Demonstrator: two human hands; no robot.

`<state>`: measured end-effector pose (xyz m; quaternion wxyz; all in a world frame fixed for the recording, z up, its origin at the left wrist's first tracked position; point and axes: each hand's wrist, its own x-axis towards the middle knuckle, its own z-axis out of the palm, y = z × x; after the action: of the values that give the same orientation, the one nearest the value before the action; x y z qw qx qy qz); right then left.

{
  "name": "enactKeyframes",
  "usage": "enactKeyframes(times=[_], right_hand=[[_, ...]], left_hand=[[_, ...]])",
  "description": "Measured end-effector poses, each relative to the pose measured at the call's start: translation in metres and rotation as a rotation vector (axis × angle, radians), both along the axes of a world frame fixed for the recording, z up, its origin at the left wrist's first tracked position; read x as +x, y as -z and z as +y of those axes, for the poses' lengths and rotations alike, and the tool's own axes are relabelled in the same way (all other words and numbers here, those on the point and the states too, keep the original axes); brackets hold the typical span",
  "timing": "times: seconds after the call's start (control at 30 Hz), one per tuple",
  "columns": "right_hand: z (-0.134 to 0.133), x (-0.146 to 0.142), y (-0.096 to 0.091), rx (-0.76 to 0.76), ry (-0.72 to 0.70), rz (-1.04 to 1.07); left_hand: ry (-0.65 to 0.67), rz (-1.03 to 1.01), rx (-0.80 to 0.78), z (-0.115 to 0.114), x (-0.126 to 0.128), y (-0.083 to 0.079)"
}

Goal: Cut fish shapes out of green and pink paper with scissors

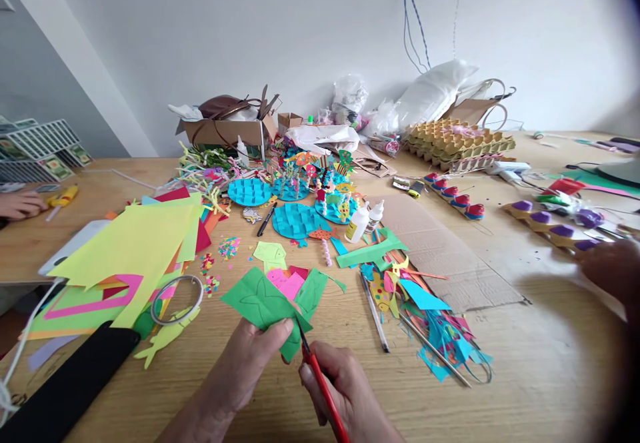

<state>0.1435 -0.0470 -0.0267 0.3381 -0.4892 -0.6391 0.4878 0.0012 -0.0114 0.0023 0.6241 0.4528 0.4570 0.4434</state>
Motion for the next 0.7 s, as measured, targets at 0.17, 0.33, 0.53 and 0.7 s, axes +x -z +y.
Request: enactKeyframes(times=[0.17,0.33,0.53,0.7], right_hand=[[0.000,0.001,0.002,0.004,-0.008,0.012],[0.000,0.002,0.004,-0.003,-0.002,0.009],[-0.002,0.001,0.005,0.020,-0.011,-0.007],[-0.002,-0.001,0.003,0.023,-0.007,-0.012]], left_hand=[[-0.047,-0.017,-0.008,0.002,0.002,-0.004],[-0.030,0.010,-0.005,0.000,0.002,-0.004],[-0.050,0.003,0.025,0.000,-0.001,0.006],[-0.107,0.084,0.065,0.001,-0.001,0.006]])
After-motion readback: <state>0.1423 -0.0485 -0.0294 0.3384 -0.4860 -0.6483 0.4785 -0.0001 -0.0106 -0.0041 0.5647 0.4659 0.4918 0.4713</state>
